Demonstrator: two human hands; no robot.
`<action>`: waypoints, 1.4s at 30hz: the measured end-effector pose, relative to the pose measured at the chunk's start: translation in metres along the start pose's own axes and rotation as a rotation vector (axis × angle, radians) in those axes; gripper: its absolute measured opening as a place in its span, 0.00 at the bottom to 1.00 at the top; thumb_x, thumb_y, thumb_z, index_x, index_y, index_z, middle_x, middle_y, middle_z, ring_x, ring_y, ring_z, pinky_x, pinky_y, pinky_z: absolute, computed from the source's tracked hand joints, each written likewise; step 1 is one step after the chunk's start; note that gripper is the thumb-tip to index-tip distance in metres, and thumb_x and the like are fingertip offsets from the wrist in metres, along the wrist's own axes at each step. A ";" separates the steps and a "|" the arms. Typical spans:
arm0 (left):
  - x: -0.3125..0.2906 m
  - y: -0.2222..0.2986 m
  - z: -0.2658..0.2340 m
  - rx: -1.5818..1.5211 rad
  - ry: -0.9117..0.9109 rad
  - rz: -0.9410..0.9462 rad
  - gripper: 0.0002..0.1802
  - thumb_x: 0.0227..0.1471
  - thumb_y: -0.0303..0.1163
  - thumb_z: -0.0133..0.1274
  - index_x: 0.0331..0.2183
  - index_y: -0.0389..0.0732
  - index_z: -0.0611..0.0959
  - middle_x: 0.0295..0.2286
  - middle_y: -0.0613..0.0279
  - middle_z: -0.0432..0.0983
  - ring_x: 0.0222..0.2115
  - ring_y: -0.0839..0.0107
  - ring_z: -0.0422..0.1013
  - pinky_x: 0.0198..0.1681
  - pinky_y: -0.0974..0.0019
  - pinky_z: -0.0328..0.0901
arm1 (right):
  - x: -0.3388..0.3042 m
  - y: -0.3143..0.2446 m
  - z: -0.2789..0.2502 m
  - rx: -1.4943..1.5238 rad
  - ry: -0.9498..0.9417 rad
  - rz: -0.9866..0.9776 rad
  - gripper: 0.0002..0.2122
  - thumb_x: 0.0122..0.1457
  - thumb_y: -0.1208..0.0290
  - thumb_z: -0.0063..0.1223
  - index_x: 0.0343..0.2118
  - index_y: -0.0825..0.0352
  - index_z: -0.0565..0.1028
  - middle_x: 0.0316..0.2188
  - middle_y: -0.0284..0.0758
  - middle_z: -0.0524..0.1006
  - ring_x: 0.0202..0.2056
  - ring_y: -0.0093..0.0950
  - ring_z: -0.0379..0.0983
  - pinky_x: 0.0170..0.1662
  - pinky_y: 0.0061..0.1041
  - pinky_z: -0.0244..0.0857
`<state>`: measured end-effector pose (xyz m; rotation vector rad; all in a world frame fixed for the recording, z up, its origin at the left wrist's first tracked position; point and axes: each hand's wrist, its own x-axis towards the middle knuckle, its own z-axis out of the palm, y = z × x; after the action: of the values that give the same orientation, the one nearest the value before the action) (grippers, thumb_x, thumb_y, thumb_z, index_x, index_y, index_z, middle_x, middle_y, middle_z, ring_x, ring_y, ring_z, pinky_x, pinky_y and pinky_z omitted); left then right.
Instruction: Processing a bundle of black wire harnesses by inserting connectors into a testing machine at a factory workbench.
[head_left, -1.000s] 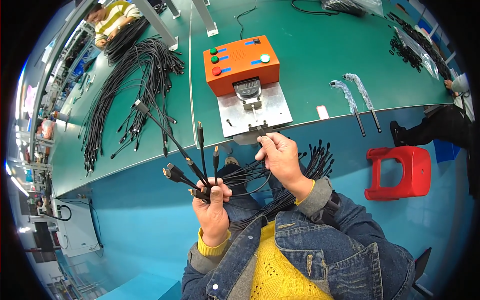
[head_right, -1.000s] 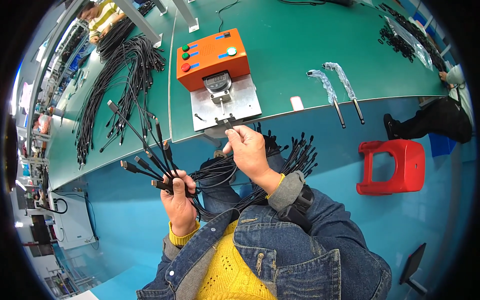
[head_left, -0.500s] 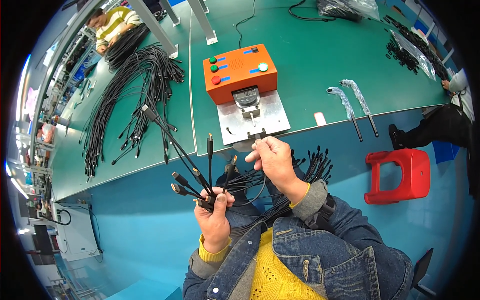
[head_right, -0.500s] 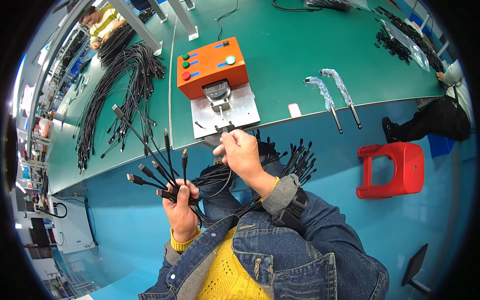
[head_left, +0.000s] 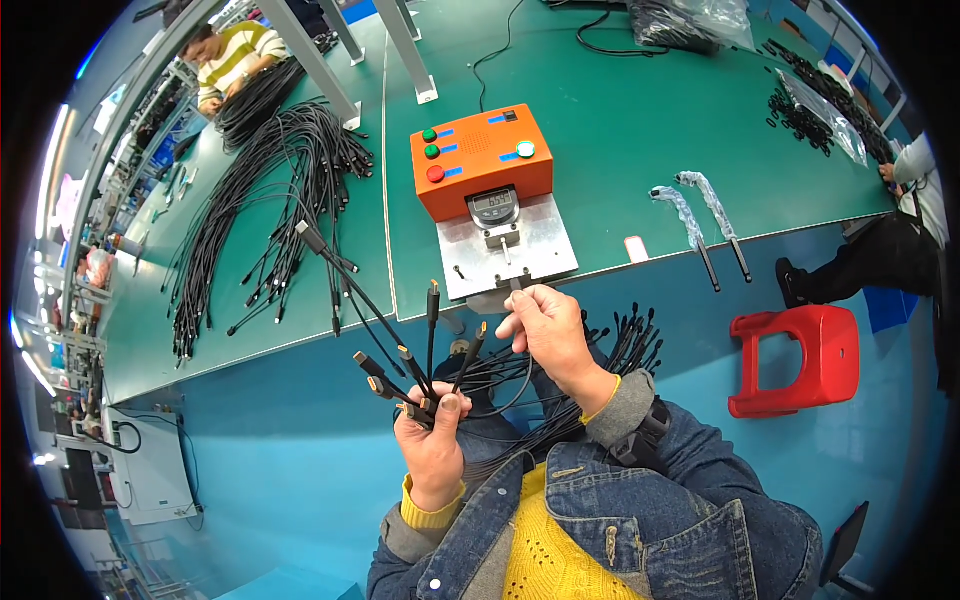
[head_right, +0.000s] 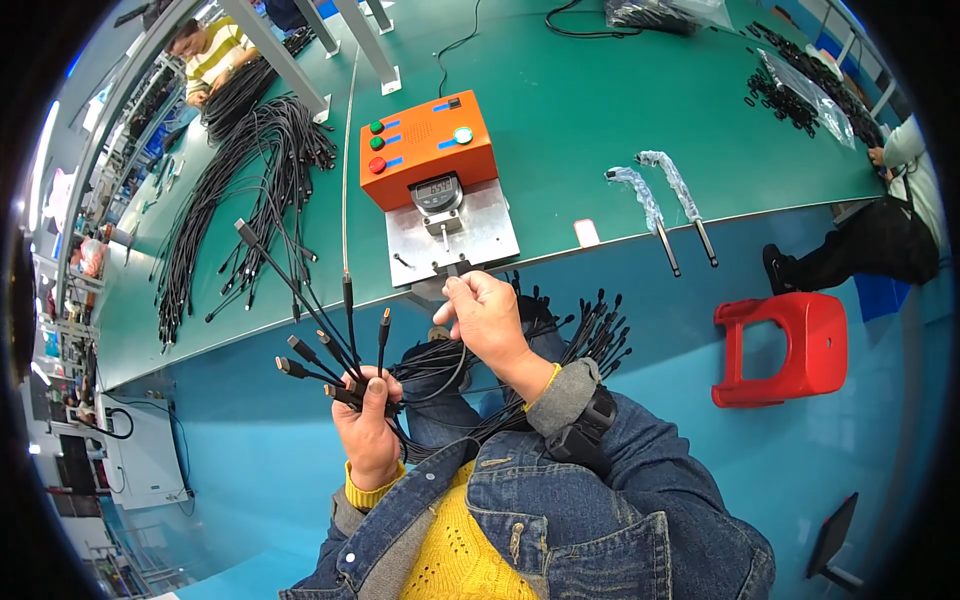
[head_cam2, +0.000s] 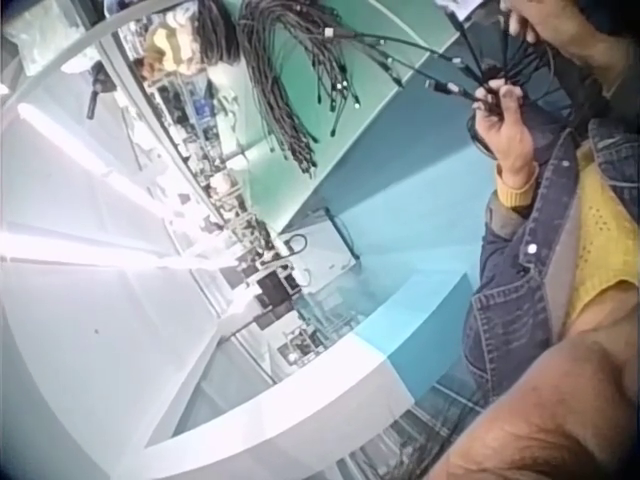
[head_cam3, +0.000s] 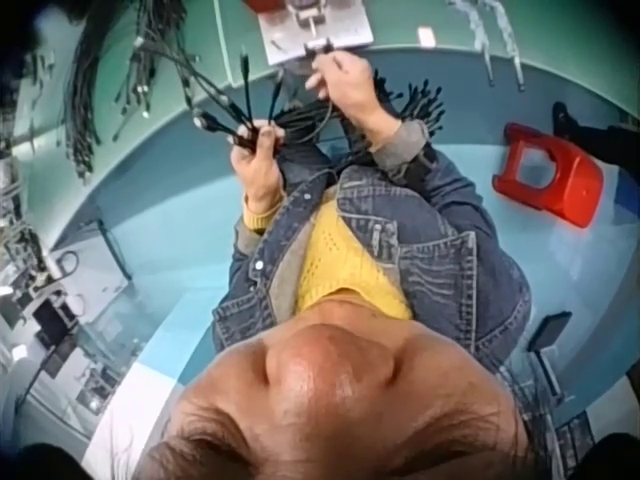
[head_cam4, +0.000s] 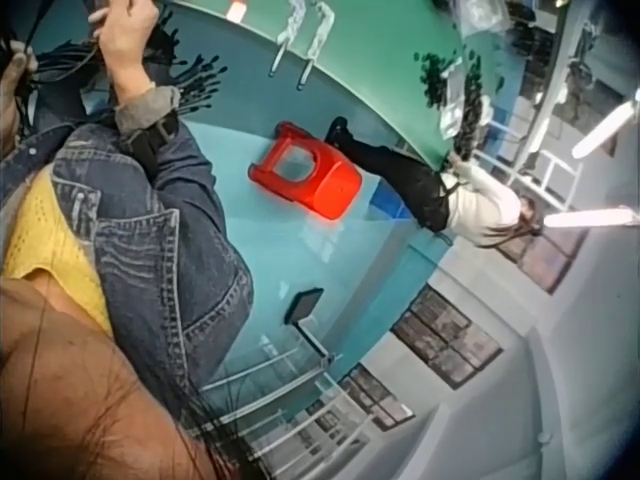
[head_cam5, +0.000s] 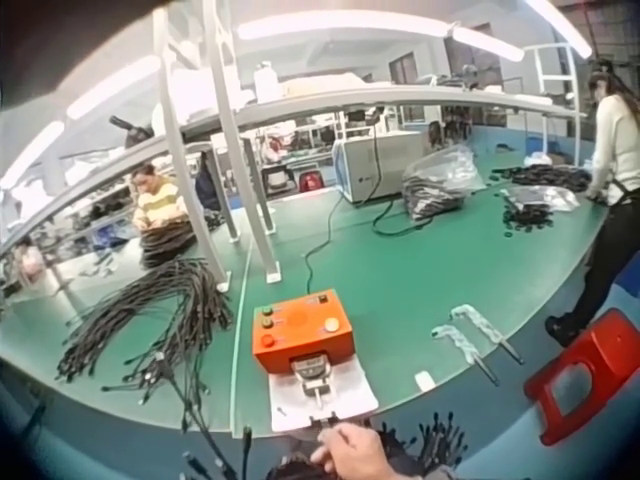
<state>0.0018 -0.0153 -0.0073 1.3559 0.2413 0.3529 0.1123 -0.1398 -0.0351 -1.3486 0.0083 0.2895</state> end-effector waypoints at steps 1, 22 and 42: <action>0.000 0.000 -0.001 0.000 -0.002 0.000 0.06 0.47 0.29 0.48 0.28 0.36 0.72 0.21 0.63 0.69 0.22 0.77 0.63 0.27 0.75 0.58 | 0.000 0.001 -0.002 0.000 -0.002 0.000 0.10 0.54 0.69 0.40 0.25 0.71 0.68 0.16 0.35 0.73 0.12 0.15 0.62 0.15 0.12 0.56; 0.011 -0.024 0.014 0.041 0.019 0.049 0.06 0.48 0.27 0.47 0.30 0.35 0.73 0.23 0.64 0.69 0.24 0.79 0.64 0.28 0.76 0.58 | -0.023 -0.013 0.002 0.157 -0.187 0.014 0.13 0.58 0.66 0.35 0.36 0.71 0.67 0.17 0.32 0.70 0.16 0.16 0.61 0.17 0.13 0.55; 0.011 -0.017 0.001 0.012 0.054 0.005 0.08 0.48 0.29 0.48 0.30 0.34 0.73 0.24 0.65 0.67 0.24 0.78 0.61 0.30 0.76 0.56 | 0.003 0.009 -0.005 0.122 -0.159 0.014 0.13 0.58 0.65 0.33 0.27 0.69 0.67 0.09 0.27 0.63 0.11 0.14 0.53 0.14 0.13 0.46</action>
<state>0.0136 -0.0148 -0.0238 1.3600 0.2855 0.3932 0.1143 -0.1422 -0.0452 -1.2022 -0.0967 0.4014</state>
